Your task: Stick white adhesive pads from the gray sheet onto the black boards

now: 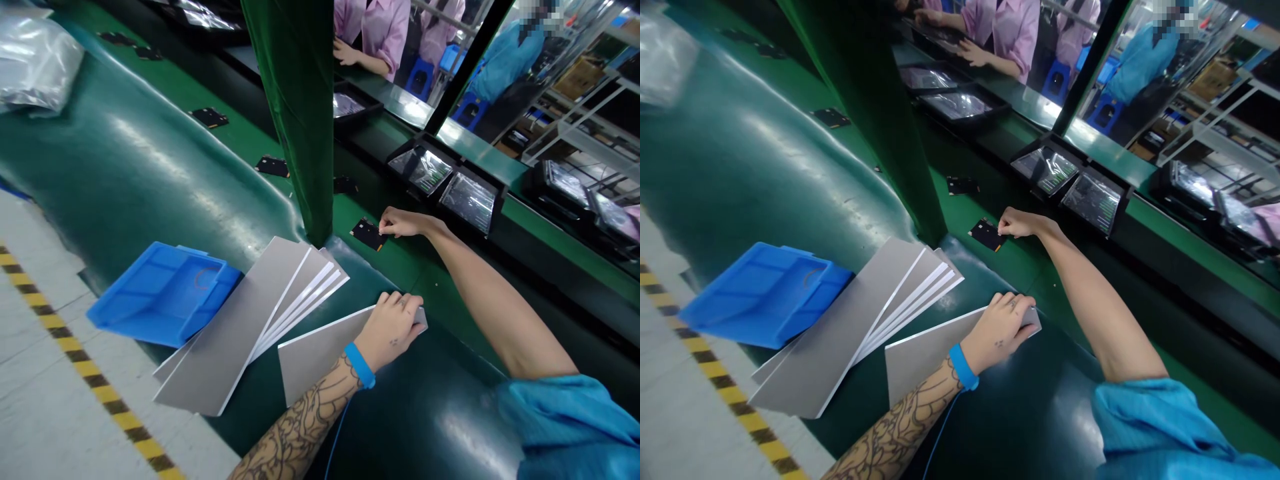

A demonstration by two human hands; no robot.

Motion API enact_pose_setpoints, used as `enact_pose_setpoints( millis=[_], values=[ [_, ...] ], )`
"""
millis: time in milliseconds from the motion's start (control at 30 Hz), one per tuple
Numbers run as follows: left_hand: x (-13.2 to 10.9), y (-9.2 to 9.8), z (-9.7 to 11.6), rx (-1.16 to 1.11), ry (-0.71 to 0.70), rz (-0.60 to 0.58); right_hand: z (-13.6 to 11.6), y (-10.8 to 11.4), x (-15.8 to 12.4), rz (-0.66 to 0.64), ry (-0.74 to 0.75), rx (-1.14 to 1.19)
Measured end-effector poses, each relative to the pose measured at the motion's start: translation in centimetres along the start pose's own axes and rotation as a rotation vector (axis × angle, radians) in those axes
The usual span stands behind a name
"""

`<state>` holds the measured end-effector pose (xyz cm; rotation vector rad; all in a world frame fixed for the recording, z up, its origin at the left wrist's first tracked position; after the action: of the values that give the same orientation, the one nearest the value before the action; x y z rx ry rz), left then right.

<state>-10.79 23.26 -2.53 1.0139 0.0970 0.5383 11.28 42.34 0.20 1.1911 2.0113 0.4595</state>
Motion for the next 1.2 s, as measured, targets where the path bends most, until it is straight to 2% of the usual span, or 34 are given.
enact_pose_setpoints(
  millis=[200,367,533,667,967,1100,1200],
  values=[
    [0.0,0.0,-0.2,-0.049,0.006,0.002,-0.2,-0.5,-0.4,0.012,-0.015,-0.044],
    [0.1,0.3,-0.3,-0.087,0.018,-0.016,0.5,-1.4,-1.2,0.158,0.020,-0.159],
    [-0.2,1.0,-1.0,-0.278,0.093,0.012,1.5,-2.5,-2.0,0.284,0.021,-0.165],
    [-0.2,1.2,-1.7,-0.406,0.097,0.052,1.8,-3.2,-3.4,0.347,0.045,-0.135],
    [-0.2,0.5,-2.1,-0.405,0.112,0.058,2.7,-4.8,-5.3,0.472,0.141,-0.079],
    [-0.2,0.7,-1.9,-0.398,0.109,0.048,3.3,-5.5,-6.2,0.531,0.243,-0.069],
    [-0.1,1.1,-2.0,-0.323,0.083,0.075,3.6,-5.7,-6.7,0.525,0.244,-0.103]
  ],
)
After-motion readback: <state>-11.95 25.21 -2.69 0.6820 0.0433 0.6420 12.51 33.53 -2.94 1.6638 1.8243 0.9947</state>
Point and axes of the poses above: each hand's wrist, its own x-axis towards the middle knuckle, its own y-axis out of the back of the hand, z = x × y, the point moved 1 cm from there along x, towards the middle knuckle, and after that the axes turned 5 degrees about x, right-handed, at the moved point
